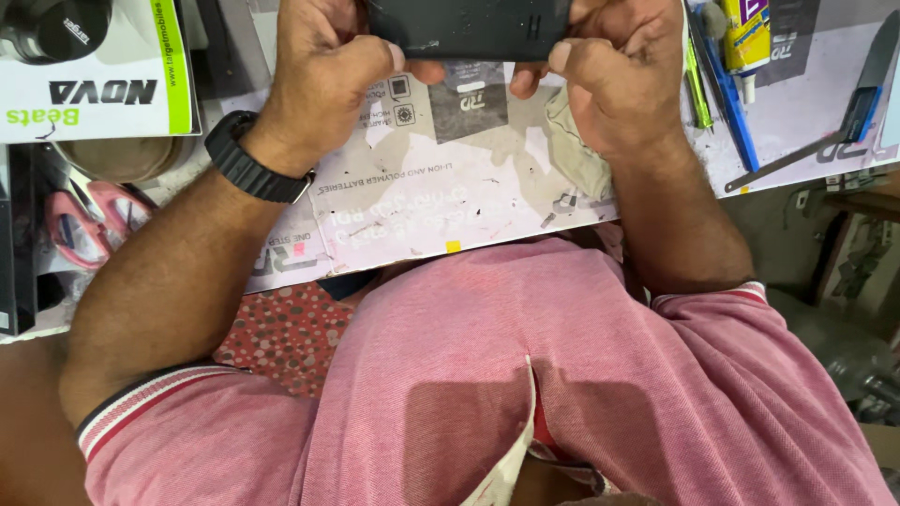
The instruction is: The person disassembles a mobile phone by removing the back cover and using a screwdriver to remove internal screws.
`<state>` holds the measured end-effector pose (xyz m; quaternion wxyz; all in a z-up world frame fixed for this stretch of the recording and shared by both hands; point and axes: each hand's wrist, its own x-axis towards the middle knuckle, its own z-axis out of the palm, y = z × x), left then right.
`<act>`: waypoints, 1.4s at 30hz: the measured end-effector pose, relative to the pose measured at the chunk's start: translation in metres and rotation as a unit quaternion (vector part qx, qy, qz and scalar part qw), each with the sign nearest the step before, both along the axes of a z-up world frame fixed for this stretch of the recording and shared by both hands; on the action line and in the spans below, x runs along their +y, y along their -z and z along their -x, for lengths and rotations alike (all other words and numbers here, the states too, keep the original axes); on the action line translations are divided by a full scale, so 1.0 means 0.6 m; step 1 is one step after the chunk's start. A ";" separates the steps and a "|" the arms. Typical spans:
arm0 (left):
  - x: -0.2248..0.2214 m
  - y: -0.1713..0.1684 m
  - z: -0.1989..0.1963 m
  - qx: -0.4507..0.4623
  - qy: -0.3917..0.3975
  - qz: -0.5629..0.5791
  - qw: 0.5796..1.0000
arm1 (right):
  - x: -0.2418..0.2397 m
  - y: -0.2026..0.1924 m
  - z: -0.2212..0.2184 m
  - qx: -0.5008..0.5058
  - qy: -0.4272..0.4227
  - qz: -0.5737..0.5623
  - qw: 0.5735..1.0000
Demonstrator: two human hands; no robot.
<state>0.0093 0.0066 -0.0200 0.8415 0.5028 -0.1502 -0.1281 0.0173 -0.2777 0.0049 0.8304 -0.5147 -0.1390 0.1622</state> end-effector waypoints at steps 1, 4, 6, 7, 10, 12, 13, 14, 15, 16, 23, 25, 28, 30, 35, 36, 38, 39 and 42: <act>0.000 -0.004 -0.001 0.001 -0.004 -0.006 1.000 | 0.000 0.001 -0.001 -0.005 -0.003 0.000 1.000; -0.001 -0.008 -0.001 0.004 -0.011 -0.024 1.000 | -0.006 0.005 -0.002 -0.047 -0.027 0.033 0.998; -0.002 -0.006 -0.001 0.000 -0.012 -0.040 0.999 | -0.009 0.005 -0.003 -0.071 -0.037 0.059 0.995; -0.002 -0.003 -0.001 0.003 -0.011 -0.043 0.999 | -0.009 0.005 -0.003 -0.082 -0.043 0.067 0.993; -0.003 0.003 -0.004 0.009 -0.011 -0.051 0.999 | -0.004 -0.001 -0.006 -0.090 -0.050 0.060 0.993; -0.005 0.004 -0.006 0.015 -0.012 -0.054 0.998 | 0.004 -0.005 -0.002 -0.081 -0.035 0.061 0.994; -0.005 0.003 -0.007 0.018 -0.011 -0.053 0.998 | 0.005 -0.007 -0.001 -0.082 -0.031 0.065 0.994; -0.004 0.002 -0.007 0.021 -0.010 -0.052 0.998 | 0.005 -0.009 0.000 -0.094 -0.034 0.077 0.992; -0.004 0.001 -0.007 0.024 -0.009 -0.051 0.998 | 0.005 -0.008 0.000 -0.105 -0.036 0.082 0.990; -0.004 0.000 -0.007 0.022 -0.007 -0.050 0.999 | 0.005 -0.008 0.000 -0.116 -0.039 0.086 0.989; -0.003 -0.002 -0.005 -0.015 0.001 -0.038 0.999 | 0.008 -0.006 -0.001 -0.123 -0.032 0.083 0.988; -0.004 -0.008 -0.004 -0.046 -0.006 -0.063 0.997 | 0.013 -0.011 -0.001 -0.119 -0.024 0.090 0.989; -0.006 -0.019 0.001 -0.114 -0.041 -0.146 0.982 | 0.021 -0.020 0.002 -0.099 0.002 0.130 0.987; -0.006 -0.026 0.003 -0.182 -0.079 -0.231 0.953 | 0.020 -0.023 0.005 -0.049 0.026 0.157 0.986; -0.005 -0.038 0.009 -0.337 -0.167 -0.344 0.861 | 0.006 0.008 -0.003 -0.041 0.026 0.125 0.991; -0.007 -0.037 0.010 -0.346 -0.167 -0.339 0.859 | 0.002 0.014 -0.004 -0.044 0.027 0.124 0.991; -0.011 -0.034 0.013 -0.357 -0.162 -0.319 0.863 | -0.003 0.021 -0.008 -0.063 0.021 0.127 0.990; -0.012 -0.033 0.014 -0.357 -0.159 -0.314 0.866 | -0.004 0.021 -0.009 -0.071 0.018 0.130 0.989; -0.012 -0.033 0.017 -0.351 -0.155 -0.317 0.867 | 0.000 0.016 -0.010 -0.079 0.013 0.133 0.988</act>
